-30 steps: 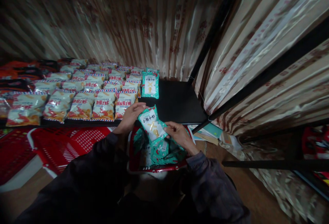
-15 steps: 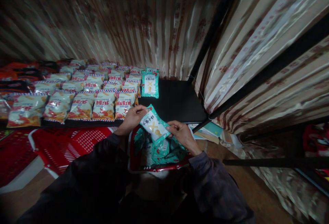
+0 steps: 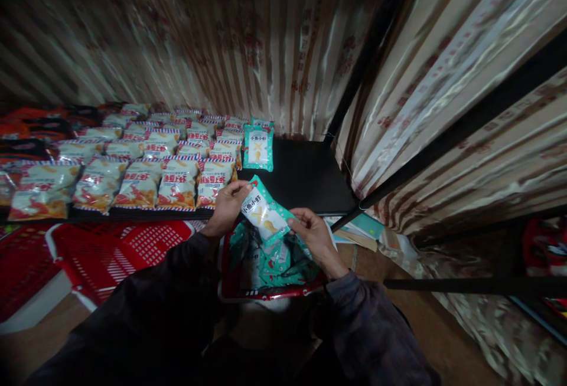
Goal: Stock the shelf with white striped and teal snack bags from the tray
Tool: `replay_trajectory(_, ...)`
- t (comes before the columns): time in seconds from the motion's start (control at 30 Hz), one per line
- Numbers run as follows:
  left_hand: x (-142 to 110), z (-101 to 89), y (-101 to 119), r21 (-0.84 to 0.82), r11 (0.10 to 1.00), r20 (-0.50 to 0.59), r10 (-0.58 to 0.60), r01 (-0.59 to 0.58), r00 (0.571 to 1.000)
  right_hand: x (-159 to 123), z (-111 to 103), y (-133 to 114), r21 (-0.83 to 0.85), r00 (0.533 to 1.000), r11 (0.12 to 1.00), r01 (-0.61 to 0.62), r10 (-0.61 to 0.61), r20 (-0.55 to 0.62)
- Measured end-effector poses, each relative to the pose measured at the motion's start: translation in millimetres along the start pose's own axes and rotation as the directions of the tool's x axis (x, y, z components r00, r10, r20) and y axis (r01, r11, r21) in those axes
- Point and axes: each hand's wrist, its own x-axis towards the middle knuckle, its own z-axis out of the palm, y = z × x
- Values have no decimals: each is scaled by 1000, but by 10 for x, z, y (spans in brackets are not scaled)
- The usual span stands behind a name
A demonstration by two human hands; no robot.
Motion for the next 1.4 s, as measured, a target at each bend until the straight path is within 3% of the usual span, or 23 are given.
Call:
replay_trajectory(0.1, 16, 25, 3, -17, 995, -21, 96, -96, 995, -55, 11, -103, -69, 992, 992, 108, -112, -61)
replay_trajectory(0.2, 52, 58, -11, 52, 968, -103, 251, -247, 962, -123, 24, -183, -156, 965, 965, 210, -230, -124)
replay_trajectory(0.3, 72, 93, -12, 103, 951, -131, 304, -292, 944, -189, 31, -227, -237, 923, 916, 322, -360, -136)
replay_trajectory(0.47, 33, 167, 38, 6, 979, -53, 202, -202, 978, -253, 11, -260, -386, 849, 803, 454, -521, -87)
replay_trajectory(0.6, -5, 201, 56, -103, 993, 18, 61, -59, 998, -280, 15, -255, -524, 727, 610, 595, -686, 27)
replay_trajectory(0.77, -17, 154, 33, -148, 986, 89, 88, -74, 992, -325, 72, -243, -601, 574, 352, 718, -788, 224)
replay_trajectory(0.93, -27, 104, 35, -265, 964, 170, 75, -28, 983, -333, 122, -207, -636, 500, 195, 747, -795, 343)
replay_trajectory(1.2, -133, 248, 1, -354, 929, 135, -61, 105, 989, -277, 247, -89, -670, 471, 45, 741, -747, 469)
replay_trajectory(1.4, -133, 332, -107, -363, 908, 115, -181, 210, 977, -272, 361, -1, -690, 507, -14, 723, -668, 545)
